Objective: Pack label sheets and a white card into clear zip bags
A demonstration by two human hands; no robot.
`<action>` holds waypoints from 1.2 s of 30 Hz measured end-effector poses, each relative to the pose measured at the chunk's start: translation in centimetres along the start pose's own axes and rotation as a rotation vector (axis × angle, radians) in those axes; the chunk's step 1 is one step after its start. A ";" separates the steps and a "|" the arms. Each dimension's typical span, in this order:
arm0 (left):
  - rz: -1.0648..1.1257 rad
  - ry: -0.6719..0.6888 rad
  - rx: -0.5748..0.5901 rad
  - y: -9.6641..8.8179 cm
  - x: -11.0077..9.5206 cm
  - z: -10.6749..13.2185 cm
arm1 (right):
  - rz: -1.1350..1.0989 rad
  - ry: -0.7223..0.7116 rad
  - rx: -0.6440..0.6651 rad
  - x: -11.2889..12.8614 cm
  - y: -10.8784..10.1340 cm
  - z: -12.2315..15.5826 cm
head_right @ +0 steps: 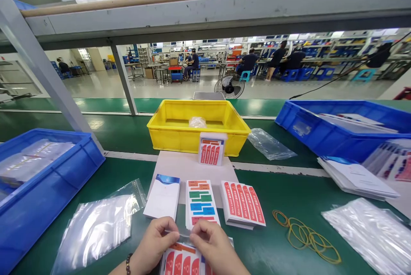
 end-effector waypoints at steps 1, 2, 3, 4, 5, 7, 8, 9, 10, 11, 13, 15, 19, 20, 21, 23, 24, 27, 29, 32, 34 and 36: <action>0.002 -0.001 0.003 0.0 0.0 0.0 | 0.024 -0.007 -0.011 0.2 0.1 0.1; 0.010 -0.005 0.013 0.1 0.1 0.0 | 0.045 -0.013 -0.021 0.5 0.2 0.1; 0.017 -0.010 0.028 0.2 0.1 0.0 | 0.062 -0.022 -0.023 0.6 0.3 0.2; 0.021 -0.015 0.042 0.3 0.2 0.1 | 0.073 -0.034 -0.015 0.8 0.5 0.2; 0.021 -0.020 0.060 0.4 0.2 0.1 | 0.083 -0.050 -0.005 0.8 0.8 0.2; -0.005 -0.004 0.081 0.6 0.3 0.3 | 0.115 -0.099 0.018 0.8 1.4 0.2; -0.025 0.013 0.079 0.7 0.3 0.4 | 0.142 -0.128 0.024 0.7 1.6 0.2; -0.041 0.030 0.076 0.7 0.3 0.4 | 0.177 -0.159 0.025 0.7 1.8 0.2; -0.051 0.039 0.080 0.7 0.3 0.5 | 0.215 -0.191 0.021 0.6 1.8 0.3; -0.061 0.046 0.092 0.7 0.3 0.5 | 0.250 -0.218 0.018 0.5 1.7 0.4; -0.094 0.081 0.133 0.8 0.3 0.5 | 0.296 -0.243 0.037 0.4 1.1 0.6; -0.168 0.198 0.150 0.6 0.1 0.7 | 0.329 -0.242 0.069 0.3 -0.1 0.8; -0.312 0.515 -0.048 -0.4 -1.3 1.8 | 0.473 -0.265 0.059 0.1 -2.3 1.0; -0.347 0.549 -0.117 -0.9 -1.8 2.2 | 0.533 -0.283 0.045 0.0 -2.5 0.9; -0.400 0.553 -0.182 -1.5 -2.3 2.6 | 0.601 -0.300 0.029 -0.1 -2.6 0.9; -0.584 0.442 -0.297 -3.1 -3.2 3.2 | 0.757 -0.328 -0.007 -0.5 -2.2 0.8; -0.689 0.351 -0.346 -4.3 -3.5 3.3 | 0.836 -0.339 -0.032 -0.7 -1.9 0.7; -0.905 0.089 -0.486 -8.5 -3.7 3.0 | 1.017 -0.386 -0.138 -1.4 -1.1 0.7; -0.973 -0.033 -0.532 -11.2 -3.1 2.3 | 1.049 -0.432 -0.216 -1.6 -0.8 0.7; -1.026 -0.142 -0.517 -13.7 -2.2 1.4 | 0.926 -0.483 -0.296 -1.5 -0.9 0.8; -1.035 -0.157 -0.504 -14.3 -2.2 1.2 | 0.773 -0.485 -0.323 -0.9 -1.3 0.9; -1.025 -0.130 -0.506 -14.1 -3.0 1.6 | 0.611 -0.454 -0.346 -0.2 -1.7 0.9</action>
Point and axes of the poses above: each hand's wrist, its own z-axis away from the middle knuckle, its own y-axis out of the palm, x = y × z, the point moved 3 cm from there along -z, towards the middle knuckle, and after that the axes turned 4 degrees about -y, right-handed, at the moved point
